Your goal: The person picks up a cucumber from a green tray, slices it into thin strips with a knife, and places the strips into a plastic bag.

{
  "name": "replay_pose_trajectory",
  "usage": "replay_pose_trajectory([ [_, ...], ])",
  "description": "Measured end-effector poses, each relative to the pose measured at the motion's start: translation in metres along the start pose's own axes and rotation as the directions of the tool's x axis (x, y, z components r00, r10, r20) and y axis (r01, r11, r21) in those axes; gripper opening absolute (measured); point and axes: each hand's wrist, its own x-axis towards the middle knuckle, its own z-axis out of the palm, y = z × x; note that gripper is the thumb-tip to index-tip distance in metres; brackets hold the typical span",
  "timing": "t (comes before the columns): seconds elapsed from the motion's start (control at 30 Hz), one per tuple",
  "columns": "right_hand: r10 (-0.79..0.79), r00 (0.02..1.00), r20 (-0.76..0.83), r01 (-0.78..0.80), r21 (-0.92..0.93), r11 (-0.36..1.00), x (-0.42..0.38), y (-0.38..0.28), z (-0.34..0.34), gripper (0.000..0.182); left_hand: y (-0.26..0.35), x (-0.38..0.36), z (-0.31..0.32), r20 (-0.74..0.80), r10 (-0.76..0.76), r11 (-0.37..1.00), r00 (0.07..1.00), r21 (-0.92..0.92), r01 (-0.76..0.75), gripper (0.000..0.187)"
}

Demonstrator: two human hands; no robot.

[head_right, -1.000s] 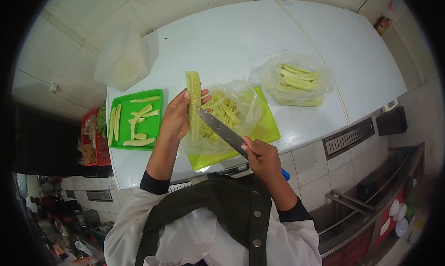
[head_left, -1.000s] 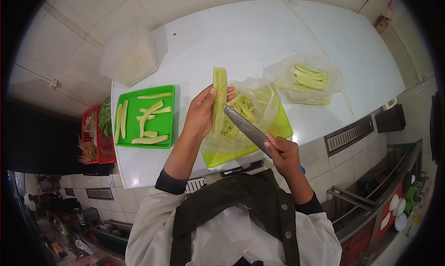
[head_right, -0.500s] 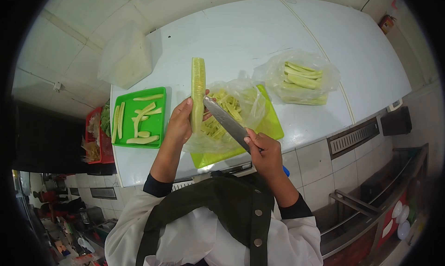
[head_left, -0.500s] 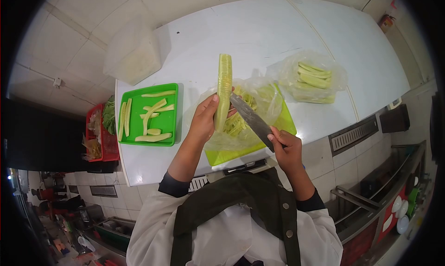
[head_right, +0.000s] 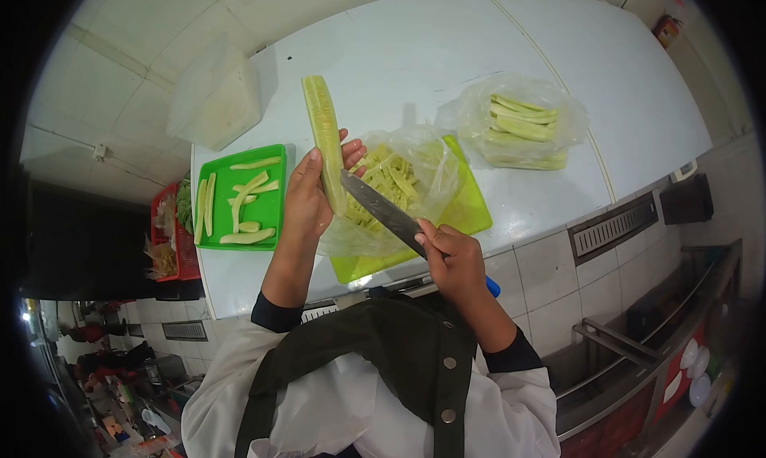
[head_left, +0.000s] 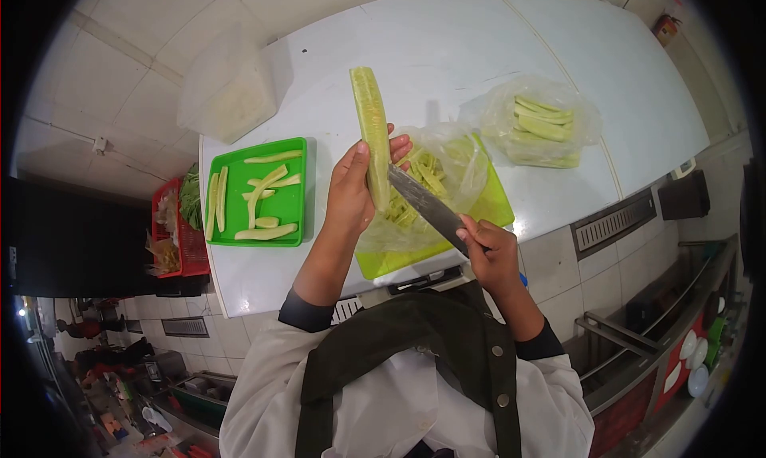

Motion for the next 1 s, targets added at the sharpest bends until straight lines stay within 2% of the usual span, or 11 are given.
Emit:
replay_pose_trajectory([
  [0.1,0.003,1.0,0.016,-0.004,0.014,1.0,-0.002,0.001,0.002,0.022,0.005,0.002,0.004,-0.073,0.005,0.999,0.997,-0.05,-0.008,0.049],
  [0.43,0.0,1.0,0.014,-0.001,0.063,0.998,-0.004,0.004,0.011,0.022,0.003,0.008,0.018,-0.176,0.058,0.986,0.983,-0.146,-0.085,0.048],
  [0.53,0.041,0.998,0.046,-0.051,0.241,0.969,-0.01,0.014,0.023,0.021,0.003,0.011,0.024,-0.183,0.095,0.975,0.979,-0.18,-0.128,0.047],
  [0.57,0.081,0.995,0.06,-0.093,0.234,0.968,-0.011,0.014,0.021,0.023,0.002,0.011,0.024,-0.171,0.098,0.974,0.98,-0.188,-0.13,0.046],
  [0.67,0.252,0.964,0.082,-0.264,0.369,0.891,-0.018,0.019,0.018,0.025,-0.002,0.011,0.015,-0.186,0.12,0.975,0.975,-0.163,-0.151,0.045],
  [0.77,0.502,0.85,0.158,-0.521,0.395,0.757,-0.02,0.013,0.004,0.027,-0.008,0.011,0.0,-0.214,0.127,0.987,0.969,-0.065,-0.144,0.041],
  [0.87,0.378,0.925,-0.044,-0.343,0.335,0.878,-0.027,0.025,0.005,0.028,-0.016,0.008,-0.01,-0.256,0.085,0.996,0.963,-0.009,-0.09,0.037],
  [0.97,0.083,0.976,-0.202,-0.074,0.055,0.996,-0.02,0.008,0.003,0.024,-0.024,0.0,-0.016,-0.233,0.07,0.998,0.97,0.022,-0.067,0.035],
  [1.0,0.04,0.977,-0.208,-0.041,0.0,0.999,-0.018,0.005,0.002,0.021,-0.025,-0.002,-0.018,-0.21,0.072,0.997,0.975,0.033,-0.066,0.034],
])
